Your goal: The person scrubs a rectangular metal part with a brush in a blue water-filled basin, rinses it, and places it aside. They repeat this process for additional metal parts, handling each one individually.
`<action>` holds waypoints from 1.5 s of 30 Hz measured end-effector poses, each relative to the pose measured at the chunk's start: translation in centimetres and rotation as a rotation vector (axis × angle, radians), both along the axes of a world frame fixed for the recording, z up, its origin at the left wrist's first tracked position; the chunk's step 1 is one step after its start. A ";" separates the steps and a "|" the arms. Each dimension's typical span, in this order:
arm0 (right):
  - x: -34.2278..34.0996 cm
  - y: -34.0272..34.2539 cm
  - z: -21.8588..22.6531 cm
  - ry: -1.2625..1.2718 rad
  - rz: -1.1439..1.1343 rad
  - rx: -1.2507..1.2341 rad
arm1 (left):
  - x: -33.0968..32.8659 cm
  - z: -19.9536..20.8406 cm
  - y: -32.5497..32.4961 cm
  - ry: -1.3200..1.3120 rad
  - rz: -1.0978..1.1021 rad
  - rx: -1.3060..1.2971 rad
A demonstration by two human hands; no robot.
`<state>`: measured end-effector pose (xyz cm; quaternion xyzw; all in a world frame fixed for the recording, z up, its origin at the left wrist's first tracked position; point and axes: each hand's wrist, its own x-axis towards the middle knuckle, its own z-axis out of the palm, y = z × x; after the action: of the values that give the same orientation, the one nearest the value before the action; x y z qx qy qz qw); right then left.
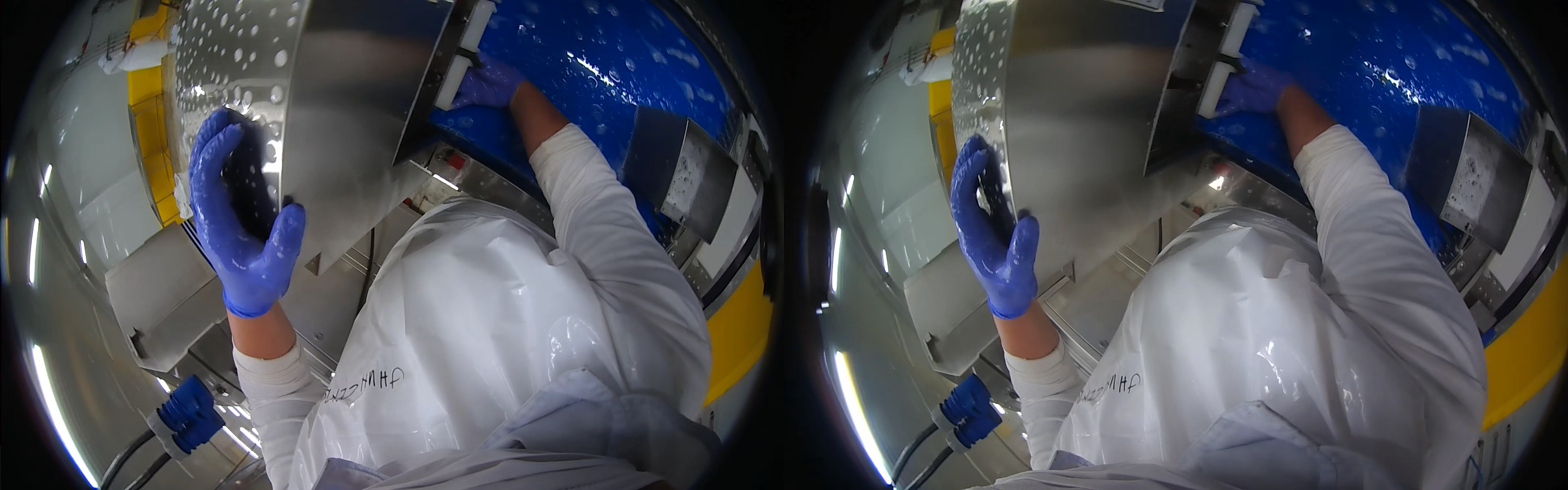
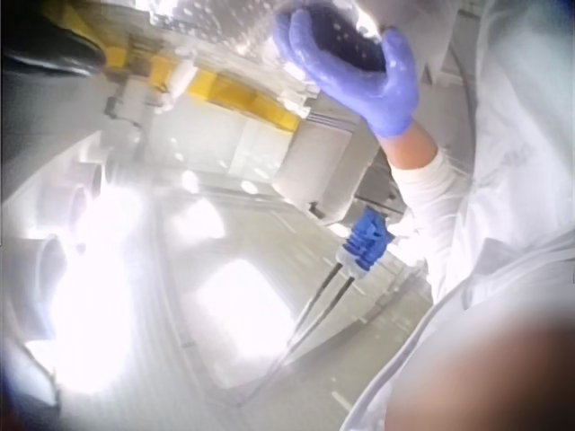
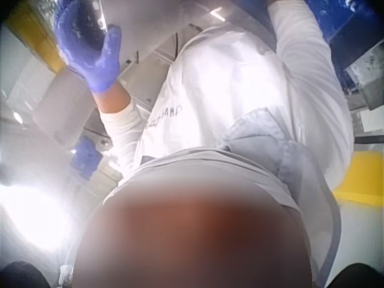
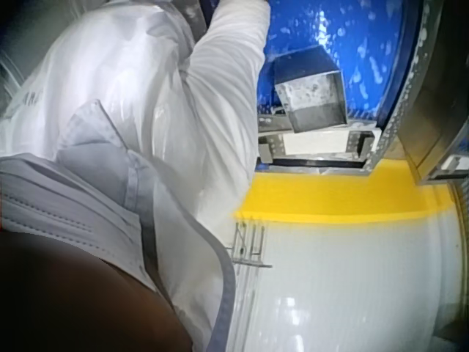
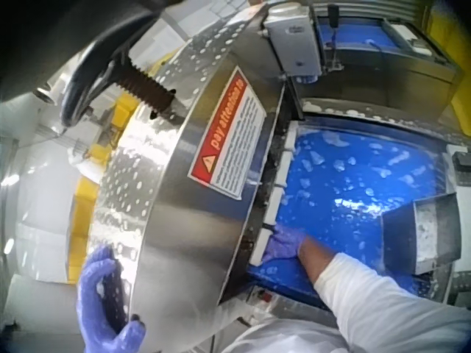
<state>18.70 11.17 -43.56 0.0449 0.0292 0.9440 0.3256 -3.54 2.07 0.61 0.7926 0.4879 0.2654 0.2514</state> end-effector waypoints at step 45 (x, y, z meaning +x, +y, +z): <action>-2.3 3.0 -3.4 -0.390 -0.074 0.387 | 0.9 0.3 -0.3 0.201 0.086 0.061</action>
<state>16.45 14.19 -46.94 -0.0753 -0.2164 0.9104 0.3445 -2.65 1.74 0.87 0.8010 0.5358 0.2097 0.1654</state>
